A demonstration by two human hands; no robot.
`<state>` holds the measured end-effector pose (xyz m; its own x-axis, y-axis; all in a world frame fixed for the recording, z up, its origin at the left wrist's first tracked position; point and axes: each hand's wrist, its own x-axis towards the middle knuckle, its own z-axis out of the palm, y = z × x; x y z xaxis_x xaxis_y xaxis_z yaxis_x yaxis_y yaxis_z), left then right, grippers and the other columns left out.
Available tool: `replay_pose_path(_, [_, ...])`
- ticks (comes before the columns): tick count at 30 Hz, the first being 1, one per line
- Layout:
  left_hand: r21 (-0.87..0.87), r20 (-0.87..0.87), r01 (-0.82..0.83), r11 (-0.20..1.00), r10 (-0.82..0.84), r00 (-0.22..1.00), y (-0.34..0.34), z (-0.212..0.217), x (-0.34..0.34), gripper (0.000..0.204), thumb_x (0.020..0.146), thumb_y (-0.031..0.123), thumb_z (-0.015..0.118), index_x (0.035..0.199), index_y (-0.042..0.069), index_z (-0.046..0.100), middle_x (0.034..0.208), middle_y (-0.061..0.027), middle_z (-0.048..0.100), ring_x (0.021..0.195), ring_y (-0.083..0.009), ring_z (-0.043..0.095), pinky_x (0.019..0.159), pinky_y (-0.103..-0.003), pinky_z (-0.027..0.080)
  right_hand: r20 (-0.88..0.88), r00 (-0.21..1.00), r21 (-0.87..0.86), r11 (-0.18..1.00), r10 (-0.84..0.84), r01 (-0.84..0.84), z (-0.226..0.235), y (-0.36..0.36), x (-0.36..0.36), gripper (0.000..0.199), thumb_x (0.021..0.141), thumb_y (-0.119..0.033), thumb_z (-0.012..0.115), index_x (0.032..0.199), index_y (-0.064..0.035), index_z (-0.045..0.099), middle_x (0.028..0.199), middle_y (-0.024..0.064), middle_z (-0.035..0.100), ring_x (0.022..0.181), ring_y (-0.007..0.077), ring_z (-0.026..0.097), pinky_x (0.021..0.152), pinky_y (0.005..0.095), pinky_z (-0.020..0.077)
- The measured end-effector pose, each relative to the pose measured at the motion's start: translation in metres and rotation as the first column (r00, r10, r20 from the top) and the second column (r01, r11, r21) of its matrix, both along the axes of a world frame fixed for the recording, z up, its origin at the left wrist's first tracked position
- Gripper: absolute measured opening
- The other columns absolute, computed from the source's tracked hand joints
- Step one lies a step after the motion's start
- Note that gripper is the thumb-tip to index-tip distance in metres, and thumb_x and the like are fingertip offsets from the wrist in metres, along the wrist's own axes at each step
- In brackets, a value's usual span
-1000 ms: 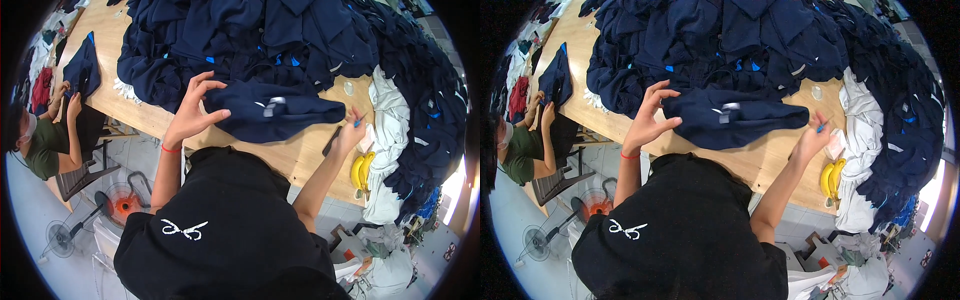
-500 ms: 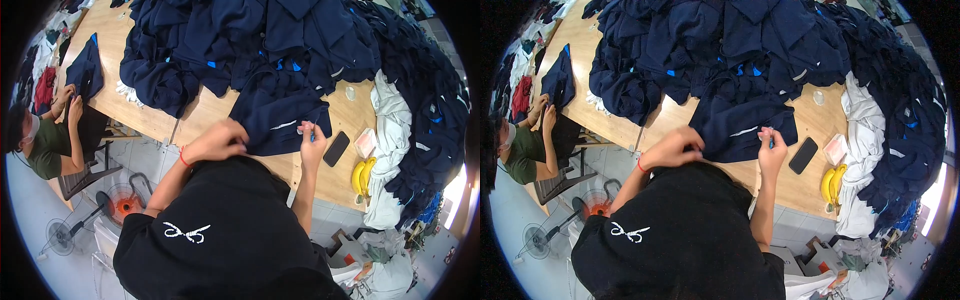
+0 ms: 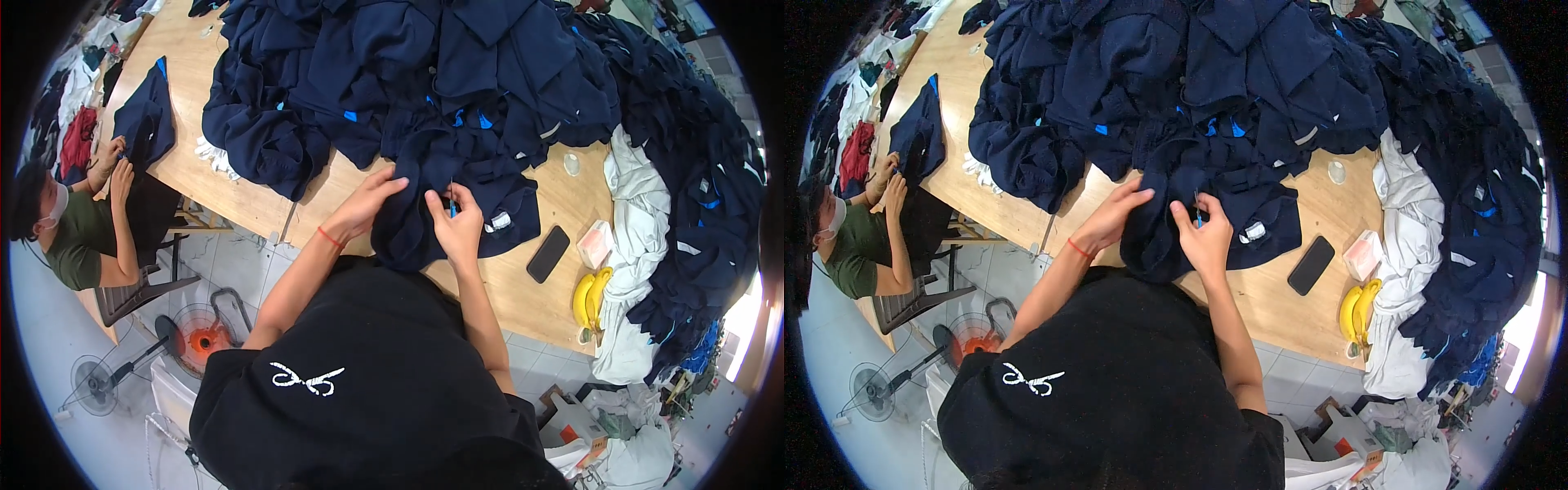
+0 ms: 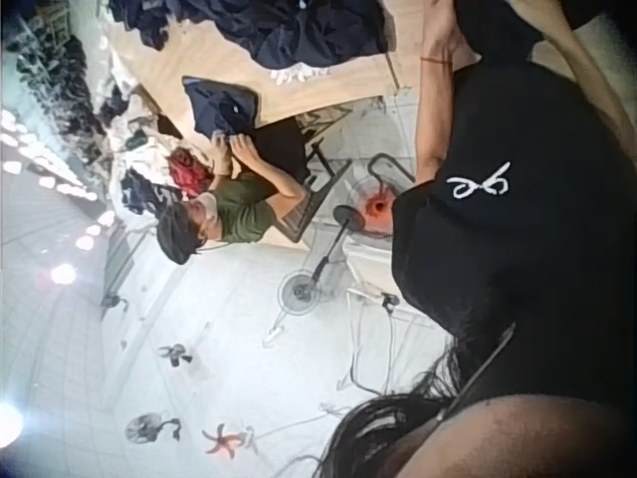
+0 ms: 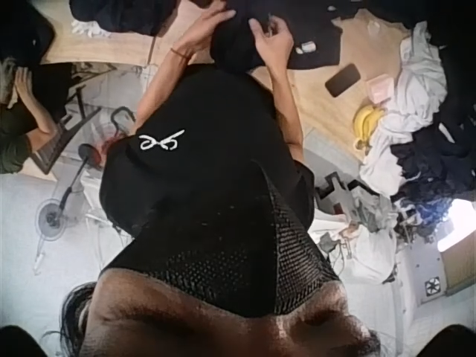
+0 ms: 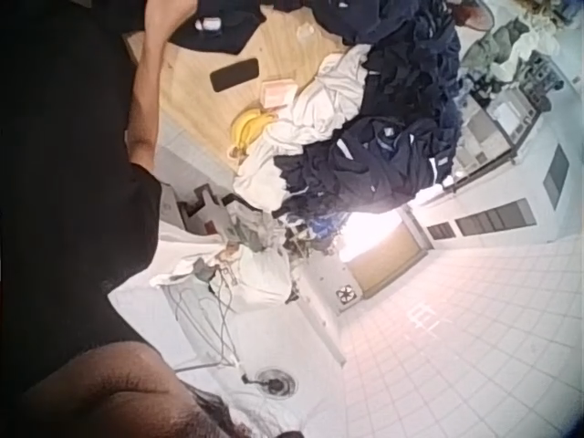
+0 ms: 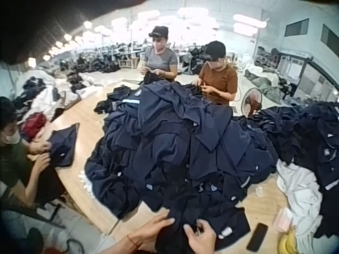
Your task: Trimming loose threads and inspecting dark blue fabric garments at a textile factory workbench.
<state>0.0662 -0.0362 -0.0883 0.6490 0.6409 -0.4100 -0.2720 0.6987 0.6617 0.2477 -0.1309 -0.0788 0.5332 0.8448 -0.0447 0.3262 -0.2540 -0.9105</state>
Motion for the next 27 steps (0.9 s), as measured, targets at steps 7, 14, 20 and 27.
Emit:
replay_pose_path(7, [-0.096, 0.500, 0.104, 0.990, -0.043, 0.865, -0.013, 0.031, -0.037, 0.060, 0.099, 0.011, 0.064, 0.154, -0.004, 0.045, 0.149, -0.0207, 0.060, 0.137, -0.0314, 0.061, 0.119, -0.047, 0.048, -0.374, 0.911, 0.154, 0.980, 0.174, -0.124, 0.074, -0.007, 0.005, 0.059, 0.088, -0.013, 0.089, 0.136, 0.0051, 0.060, 0.118, 0.0032, 0.065, 0.103, 0.0112, 0.059, 0.088, 0.0254, 0.0502])
replay_pose_path(14, [-0.253, 0.843, 0.045, 0.966, 0.197, 0.501, 0.005, 0.036, -0.047, 0.095, 0.080, 0.032, 0.057, 0.163, -0.007, 0.032, 0.167, -0.0307, 0.037, 0.151, -0.0459, 0.044, 0.131, -0.055, 0.026, -0.922, 0.357, 0.236, 0.948, 0.149, 0.214, 0.082, -0.041, 0.079, 0.021, 0.102, -0.004, 0.050, 0.119, -0.0036, 0.062, 0.082, 0.0052, 0.070, 0.055, 0.0116, 0.059, 0.046, 0.0241, 0.0462])
replay_pose_path(20, [-0.228, 0.922, -0.030, 0.973, 0.226, 0.314, 0.016, 0.021, -0.050, 0.087, 0.088, 0.040, 0.052, 0.160, -0.007, 0.039, 0.162, -0.0306, 0.046, 0.147, -0.0469, 0.049, 0.129, -0.057, 0.028, -0.964, 0.265, 0.085, 0.960, 0.011, 0.268, 0.084, -0.054, 0.087, 0.008, 0.095, -0.008, 0.059, 0.094, -0.0137, 0.065, 0.076, 0.0022, 0.067, 0.044, 0.0114, 0.045, 0.040, 0.0251, 0.0338])
replay_pose_path(27, [-0.262, 0.848, -0.150, 0.953, 0.301, 0.437, 0.021, 0.022, -0.059, 0.068, 0.096, 0.045, 0.053, 0.147, 0.001, 0.060, 0.148, -0.0241, 0.063, 0.133, -0.0429, 0.062, 0.123, -0.058, 0.040, -0.941, 0.080, -0.280, 0.889, -0.329, 0.362, 0.103, -0.044, 0.069, 0.014, 0.084, -0.019, 0.066, 0.093, -0.0096, 0.071, 0.079, 0.0055, 0.074, 0.044, 0.0163, 0.051, 0.039, 0.0267, 0.0312])
